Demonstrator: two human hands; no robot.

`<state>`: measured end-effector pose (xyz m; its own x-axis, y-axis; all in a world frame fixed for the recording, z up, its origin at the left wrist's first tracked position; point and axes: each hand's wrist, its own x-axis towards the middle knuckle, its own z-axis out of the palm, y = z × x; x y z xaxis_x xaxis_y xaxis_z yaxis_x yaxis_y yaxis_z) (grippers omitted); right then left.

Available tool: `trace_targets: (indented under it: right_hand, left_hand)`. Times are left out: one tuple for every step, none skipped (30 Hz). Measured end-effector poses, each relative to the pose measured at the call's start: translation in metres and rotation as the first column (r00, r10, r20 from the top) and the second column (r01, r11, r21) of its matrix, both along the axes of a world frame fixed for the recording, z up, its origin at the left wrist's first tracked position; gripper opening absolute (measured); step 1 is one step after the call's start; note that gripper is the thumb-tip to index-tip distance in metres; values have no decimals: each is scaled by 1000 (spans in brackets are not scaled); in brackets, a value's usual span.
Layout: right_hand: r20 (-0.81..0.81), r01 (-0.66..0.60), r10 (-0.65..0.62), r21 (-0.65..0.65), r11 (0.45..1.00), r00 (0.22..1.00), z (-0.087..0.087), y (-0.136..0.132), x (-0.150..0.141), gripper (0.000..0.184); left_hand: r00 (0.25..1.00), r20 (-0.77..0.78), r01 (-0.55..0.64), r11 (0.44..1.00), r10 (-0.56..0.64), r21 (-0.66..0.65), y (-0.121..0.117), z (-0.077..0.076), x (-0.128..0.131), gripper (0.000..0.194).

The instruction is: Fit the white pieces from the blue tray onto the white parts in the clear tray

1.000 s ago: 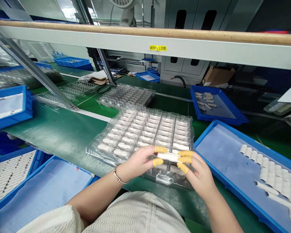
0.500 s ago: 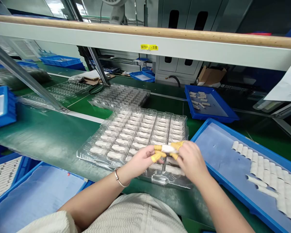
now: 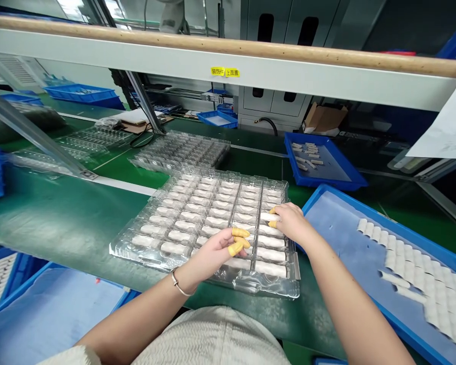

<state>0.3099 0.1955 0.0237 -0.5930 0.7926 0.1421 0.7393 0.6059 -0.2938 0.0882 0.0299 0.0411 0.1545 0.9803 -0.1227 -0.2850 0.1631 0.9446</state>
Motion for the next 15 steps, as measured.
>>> trace_targets:
  right_hand:
    - [-13, -14, 14, -4, 1000, 1000, -1, 1, 0, 25]
    - [-30, -28, 28, -7, 1000, 999, -1, 1, 0, 25]
    - [-51, -41, 40, -10, 999, 998, -1, 1, 0, 23]
    - [-73, -51, 50, -14, 999, 996, -1, -1, 0, 19]
    - [-97, -57, 55, -17, 998, 994, 0, -3, 0, 15]
    - [-124, -57, 54, -20, 998, 991, 0, -7, 1, 12]
    - [-152, -47, 43, -21, 999, 987, 2, -11, 3, 10]
    - [-182, -24, 20, -20, 1000, 983, 3, -16, 6, 11]
    - [-214, 11, -14, -16, 1000, 977, 3, -20, 11, 14]
    - [-247, 60, -61, -13, 998, 967, 3, -23, 18, 16]
    - [-279, 122, -121, -12, 992, 953, 3, -26, 29, 19]
    - [-306, 193, -189, -16, 981, 933, 1, -28, 43, 21]
    - [-326, 270, -264, -29, 962, 908, -1, -31, 61, 22]
    - [-338, 349, -345, -49, 936, 876, -4, -34, 81, 23]
    - [-340, 430, -429, -77, 900, 837, -7, -37, 105, 23]
  left_hand:
    - [1000, -6, -3, 1000, 3, 1, 0, 0, 0, 43]
    - [1000, -12, -1, 1000, 1, 0, 0, 0, 0, 42]
    - [1000, -20, 2, 1000, -2, -2, 0, 1, -1, 40]
    - [1000, -29, 6, 1000, -6, -2, 0, 1, -1, 38]
    - [999, -38, 13, 1000, -12, 5, -1, 1, -1, 36]
    - [999, -48, 19, 1000, -18, 15, -1, 1, -1, 35]
    - [998, -61, 19, 1000, -18, 20, -2, 0, -1, 35]
    - [997, -77, 18, 1000, -16, 24, -2, -1, -1, 37]
    - [994, -105, 6, 1000, -5, 11, -2, -1, 0, 39]
    - [990, -142, -11, 1000, 10, -10, -1, -2, 0, 40]
    - [983, -182, -24, 1000, 20, -17, 0, -2, 0, 40]
    - [974, -227, -28, 999, 22, -23, 1, -2, 0, 40]
    - [964, -265, -46, 999, 37, -25, 1, -1, 0, 39]
    - [956, -291, -54, 998, 44, -26, 1, 0, 1, 39]
    - [949, -312, -60, 998, 48, -29, 1, 0, 1, 39]
